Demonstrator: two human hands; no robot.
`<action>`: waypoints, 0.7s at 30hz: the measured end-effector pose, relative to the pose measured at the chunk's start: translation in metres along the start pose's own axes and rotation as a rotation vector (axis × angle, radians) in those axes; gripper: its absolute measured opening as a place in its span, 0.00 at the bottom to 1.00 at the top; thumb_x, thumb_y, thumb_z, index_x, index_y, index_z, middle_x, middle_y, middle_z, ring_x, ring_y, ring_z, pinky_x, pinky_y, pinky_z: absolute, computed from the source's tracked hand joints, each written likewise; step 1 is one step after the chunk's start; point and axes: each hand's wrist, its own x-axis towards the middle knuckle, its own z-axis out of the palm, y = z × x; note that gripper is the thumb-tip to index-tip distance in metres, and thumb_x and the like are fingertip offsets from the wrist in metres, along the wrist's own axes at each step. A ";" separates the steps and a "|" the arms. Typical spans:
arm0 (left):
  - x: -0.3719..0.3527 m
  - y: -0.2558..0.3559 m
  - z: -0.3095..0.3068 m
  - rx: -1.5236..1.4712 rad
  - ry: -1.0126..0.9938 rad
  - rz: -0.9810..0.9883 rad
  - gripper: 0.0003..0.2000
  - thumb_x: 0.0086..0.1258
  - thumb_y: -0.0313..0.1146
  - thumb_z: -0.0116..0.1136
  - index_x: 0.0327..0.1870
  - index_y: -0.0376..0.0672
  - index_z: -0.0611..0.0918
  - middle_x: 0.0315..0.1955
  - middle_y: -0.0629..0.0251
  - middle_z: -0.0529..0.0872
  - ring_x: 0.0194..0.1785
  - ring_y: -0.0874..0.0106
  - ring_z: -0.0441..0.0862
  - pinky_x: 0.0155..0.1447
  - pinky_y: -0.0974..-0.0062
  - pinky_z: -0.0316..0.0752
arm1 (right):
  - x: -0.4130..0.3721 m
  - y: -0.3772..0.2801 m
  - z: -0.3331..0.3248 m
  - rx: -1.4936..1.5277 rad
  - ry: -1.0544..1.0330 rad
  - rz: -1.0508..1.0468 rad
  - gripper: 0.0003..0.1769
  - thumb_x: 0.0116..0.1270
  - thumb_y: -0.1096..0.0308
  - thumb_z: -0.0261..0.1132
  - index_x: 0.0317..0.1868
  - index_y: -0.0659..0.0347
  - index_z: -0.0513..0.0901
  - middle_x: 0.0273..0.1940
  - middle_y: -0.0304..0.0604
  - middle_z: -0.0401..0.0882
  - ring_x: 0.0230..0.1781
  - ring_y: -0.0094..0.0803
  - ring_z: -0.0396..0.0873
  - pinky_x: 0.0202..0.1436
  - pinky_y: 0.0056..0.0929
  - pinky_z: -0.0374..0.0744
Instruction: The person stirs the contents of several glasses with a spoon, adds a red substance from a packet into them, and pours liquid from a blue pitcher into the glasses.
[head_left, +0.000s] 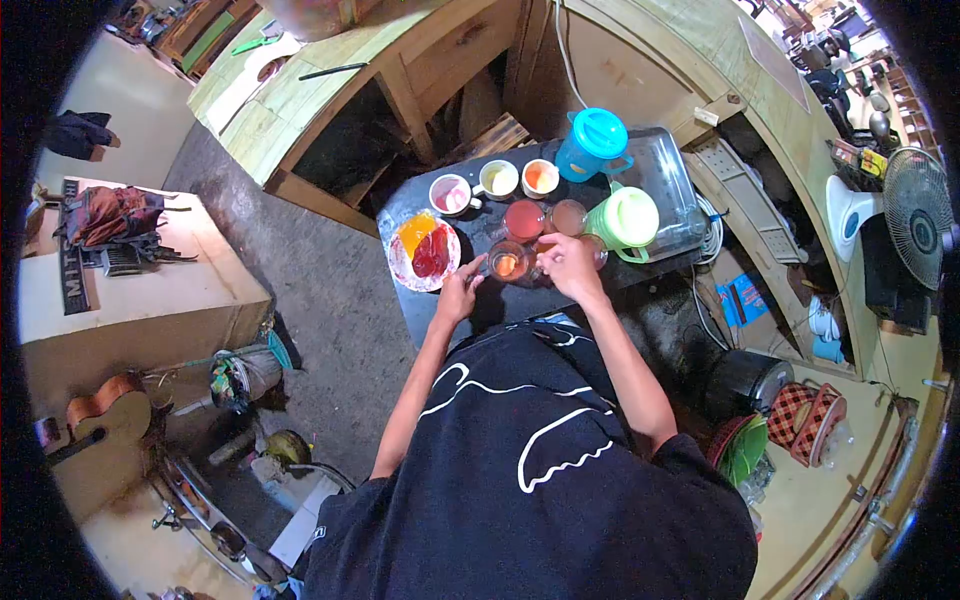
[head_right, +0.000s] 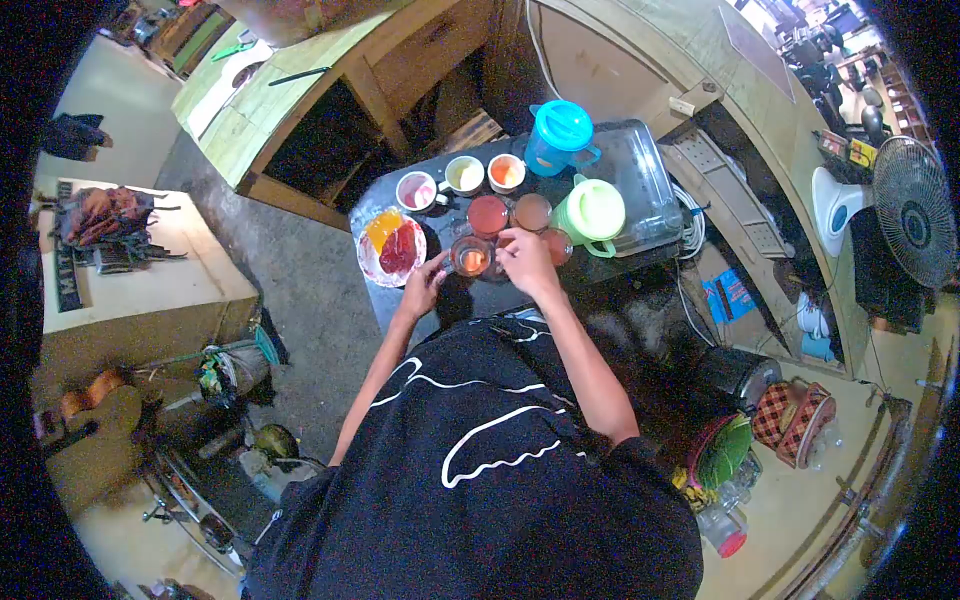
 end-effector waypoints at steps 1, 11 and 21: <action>0.000 0.002 -0.001 0.003 -0.013 -0.011 0.23 0.65 0.25 0.57 0.63 0.50 0.74 0.32 0.54 0.82 0.36 0.62 0.81 0.45 0.67 0.74 | -0.002 -0.001 -0.004 0.076 0.030 -0.009 0.13 0.61 0.75 0.63 0.46 0.68 0.80 0.31 0.49 0.85 0.31 0.31 0.84 0.37 0.28 0.80; 0.002 0.003 0.000 -0.076 -0.028 -0.040 0.23 0.66 0.24 0.55 0.64 0.48 0.73 0.37 0.51 0.84 0.43 0.62 0.82 0.50 0.68 0.74 | -0.021 0.007 -0.075 0.000 1.204 -0.310 0.11 0.58 0.81 0.57 0.42 0.66 0.77 0.42 0.48 0.76 0.44 0.41 0.74 0.46 0.33 0.71; -0.001 0.021 -0.005 -0.002 -0.082 -0.102 0.21 0.68 0.24 0.51 0.64 0.38 0.72 0.45 0.50 0.83 0.51 0.66 0.79 0.58 0.71 0.69 | -0.008 0.101 -0.076 0.800 0.764 0.054 0.22 0.72 0.50 0.53 0.27 0.58 0.74 0.21 0.33 0.68 0.24 0.25 0.63 0.32 0.30 0.63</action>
